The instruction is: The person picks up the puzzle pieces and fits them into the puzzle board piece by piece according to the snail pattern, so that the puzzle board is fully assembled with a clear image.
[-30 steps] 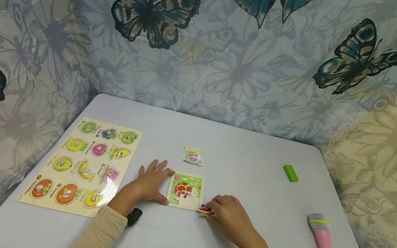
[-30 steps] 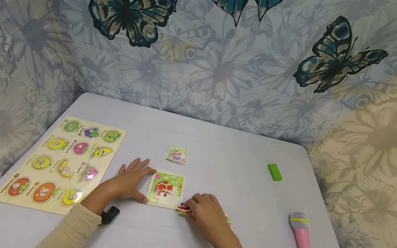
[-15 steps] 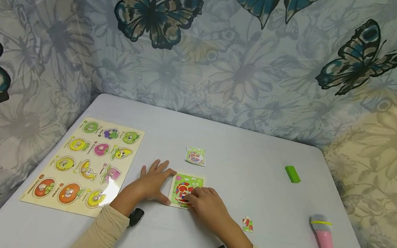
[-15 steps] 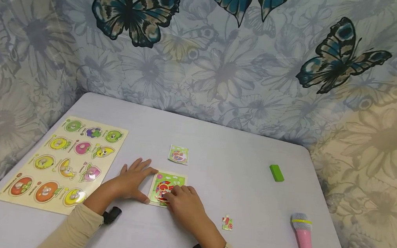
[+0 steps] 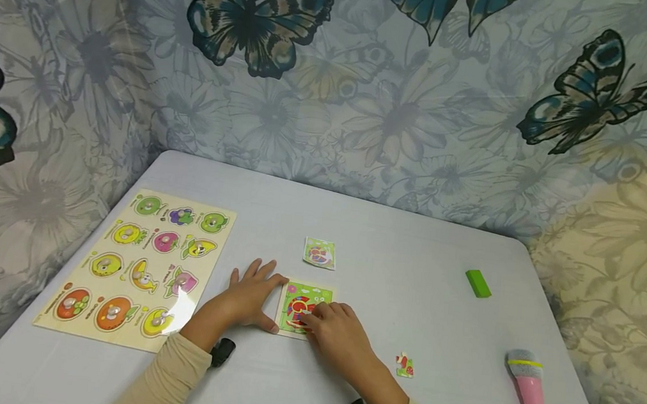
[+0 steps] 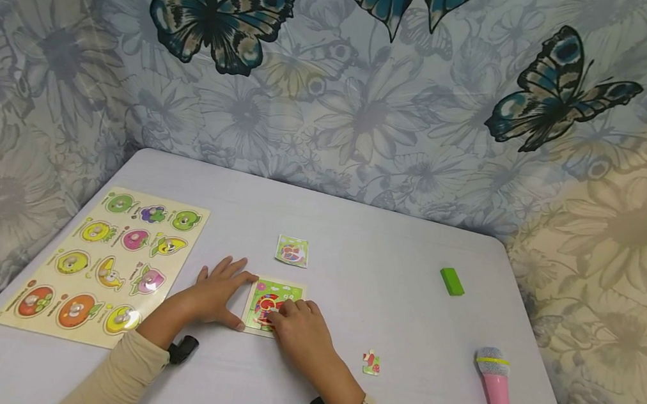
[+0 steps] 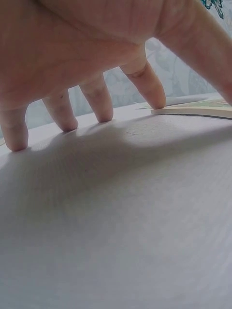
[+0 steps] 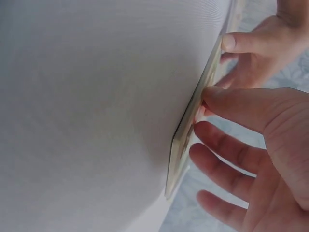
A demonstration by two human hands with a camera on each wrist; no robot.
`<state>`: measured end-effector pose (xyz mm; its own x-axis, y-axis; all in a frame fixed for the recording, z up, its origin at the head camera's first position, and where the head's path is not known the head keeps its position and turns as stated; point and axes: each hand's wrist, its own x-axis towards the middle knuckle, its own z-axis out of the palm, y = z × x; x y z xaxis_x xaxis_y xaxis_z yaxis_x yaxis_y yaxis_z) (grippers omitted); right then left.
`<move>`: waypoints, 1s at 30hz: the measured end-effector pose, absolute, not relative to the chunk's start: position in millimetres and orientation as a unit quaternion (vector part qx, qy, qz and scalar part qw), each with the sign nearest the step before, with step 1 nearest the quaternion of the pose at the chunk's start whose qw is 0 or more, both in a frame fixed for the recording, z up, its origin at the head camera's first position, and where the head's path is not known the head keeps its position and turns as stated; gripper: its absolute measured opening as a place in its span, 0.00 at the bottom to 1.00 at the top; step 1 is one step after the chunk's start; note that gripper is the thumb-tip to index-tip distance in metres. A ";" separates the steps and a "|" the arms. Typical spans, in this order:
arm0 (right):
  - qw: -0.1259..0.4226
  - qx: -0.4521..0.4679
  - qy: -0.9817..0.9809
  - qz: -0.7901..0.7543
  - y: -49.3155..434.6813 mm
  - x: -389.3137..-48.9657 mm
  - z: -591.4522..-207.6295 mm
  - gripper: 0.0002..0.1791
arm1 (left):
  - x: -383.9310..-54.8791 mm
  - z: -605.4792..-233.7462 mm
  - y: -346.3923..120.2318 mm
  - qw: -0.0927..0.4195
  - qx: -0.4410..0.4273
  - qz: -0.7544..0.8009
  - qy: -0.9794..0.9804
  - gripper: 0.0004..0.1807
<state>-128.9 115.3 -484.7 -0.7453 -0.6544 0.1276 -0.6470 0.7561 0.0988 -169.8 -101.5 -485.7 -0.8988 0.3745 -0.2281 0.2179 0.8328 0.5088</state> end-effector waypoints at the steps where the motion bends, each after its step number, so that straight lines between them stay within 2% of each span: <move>1: 0.077 0.348 -0.934 -0.024 115.1 -129.1 -484.7 0.14 | -169.8 -485.4 -101.5 0.161 0.157 0.243 0.944 0.48; 9: 0.068 0.344 -0.937 -0.003 123.4 -127.2 -482.6 0.16 | -169.1 -487.9 -101.0 0.162 0.155 0.248 0.943 0.48; 16: 0.051 0.277 -0.959 0.014 160.8 -120.0 -474.8 0.19 | -167.9 -486.7 -100.9 0.161 0.155 0.250 0.942 0.48; 26: -0.057 0.127 -0.990 0.035 228.1 -88.9 -461.0 0.23 | -167.7 -485.5 -100.7 0.164 0.155 0.250 0.942 0.49; 30: -0.063 0.115 -0.991 0.030 245.5 -84.8 -463.7 0.23 | -168.0 -486.0 -100.3 0.164 0.153 0.250 0.942 0.49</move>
